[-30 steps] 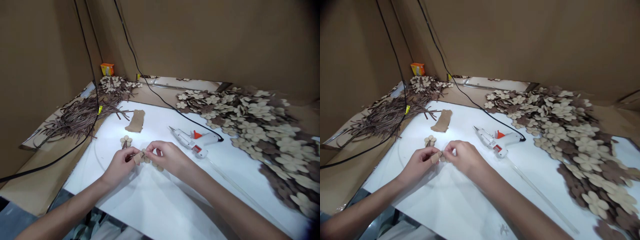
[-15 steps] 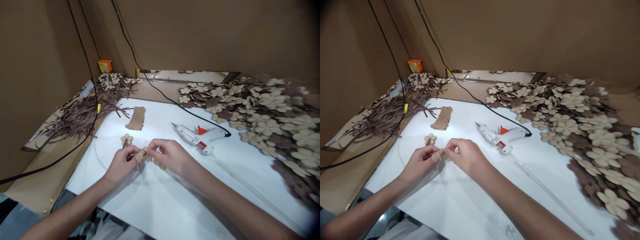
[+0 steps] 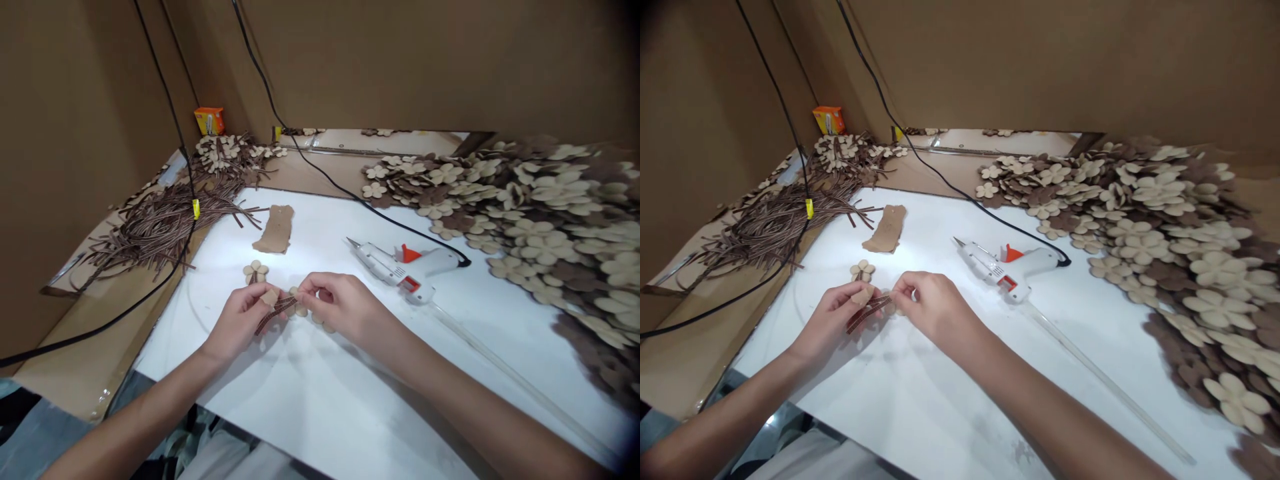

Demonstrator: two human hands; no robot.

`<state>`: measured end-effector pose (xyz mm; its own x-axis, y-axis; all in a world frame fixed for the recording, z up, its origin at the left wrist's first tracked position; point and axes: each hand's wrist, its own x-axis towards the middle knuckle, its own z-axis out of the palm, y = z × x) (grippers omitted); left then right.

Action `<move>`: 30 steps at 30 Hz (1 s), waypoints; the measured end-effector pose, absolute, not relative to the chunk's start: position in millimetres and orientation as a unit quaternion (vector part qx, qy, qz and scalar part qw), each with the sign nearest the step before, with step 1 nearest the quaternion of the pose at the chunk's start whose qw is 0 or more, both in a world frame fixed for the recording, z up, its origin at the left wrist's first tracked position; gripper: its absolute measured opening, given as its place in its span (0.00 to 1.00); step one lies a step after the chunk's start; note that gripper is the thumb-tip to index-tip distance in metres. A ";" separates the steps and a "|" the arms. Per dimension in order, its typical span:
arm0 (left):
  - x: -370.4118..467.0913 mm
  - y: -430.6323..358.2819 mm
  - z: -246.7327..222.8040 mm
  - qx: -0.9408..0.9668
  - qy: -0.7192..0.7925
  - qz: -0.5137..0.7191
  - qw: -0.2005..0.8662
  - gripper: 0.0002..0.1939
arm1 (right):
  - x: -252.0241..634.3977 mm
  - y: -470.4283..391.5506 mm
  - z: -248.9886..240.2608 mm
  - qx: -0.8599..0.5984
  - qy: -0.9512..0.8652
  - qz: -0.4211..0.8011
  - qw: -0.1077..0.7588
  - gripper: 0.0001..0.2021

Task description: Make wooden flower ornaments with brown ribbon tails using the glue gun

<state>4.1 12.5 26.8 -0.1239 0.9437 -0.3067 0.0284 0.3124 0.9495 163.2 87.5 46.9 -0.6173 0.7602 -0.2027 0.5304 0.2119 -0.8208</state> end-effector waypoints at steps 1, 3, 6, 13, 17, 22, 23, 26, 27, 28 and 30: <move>4.4 12.1 26.9 0.397 0.614 0.432 0.528 0.16 | 163.2 87.6 46.0 -0.419 -0.770 0.465 0.126 0.09; 4.6 11.8 27.2 0.418 0.613 0.423 0.520 0.15 | 163.2 88.0 45.6 -0.416 -0.773 0.462 0.130 0.09; 4.2 12.9 28.3 0.465 0.603 0.402 0.507 0.11 | 163.3 88.8 48.5 -0.415 -0.769 0.468 0.129 0.08; 2.1 17.9 31.3 0.474 0.614 0.383 0.501 0.10 | 163.2 86.3 55.0 -0.416 -0.772 0.462 0.133 0.08; 3.2 17.0 28.7 0.504 0.624 0.370 0.470 0.08 | 163.0 86.1 53.1 -0.427 -0.778 0.444 0.125 0.07; 5.4 15.7 26.2 0.524 0.654 0.329 0.436 0.08 | 158.6 88.2 50.2 -0.439 -0.788 0.422 0.090 0.06; 5.6 16.1 25.8 0.525 0.660 0.322 0.431 0.08 | 157.4 88.2 49.8 -0.442 -0.790 0.416 0.083 0.07; 5.6 18.0 24.2 0.533 0.672 0.310 0.409 0.09 | 154.9 87.7 49.4 -0.439 -0.808 0.386 0.076 0.07; 5.4 18.6 23.6 0.536 0.673 0.307 0.407 0.09 | 154.6 87.6 49.4 -0.436 -0.816 0.373 0.077 0.08; 5.2 19.0 23.0 0.535 0.673 0.304 0.410 0.09 | 154.5 87.8 49.4 -0.432 -0.823 0.361 0.076 0.08; 4.9 19.2 22.0 0.530 0.672 0.298 0.423 0.08 | 154.7 88.7 49.1 -0.423 -0.835 0.344 0.072 0.08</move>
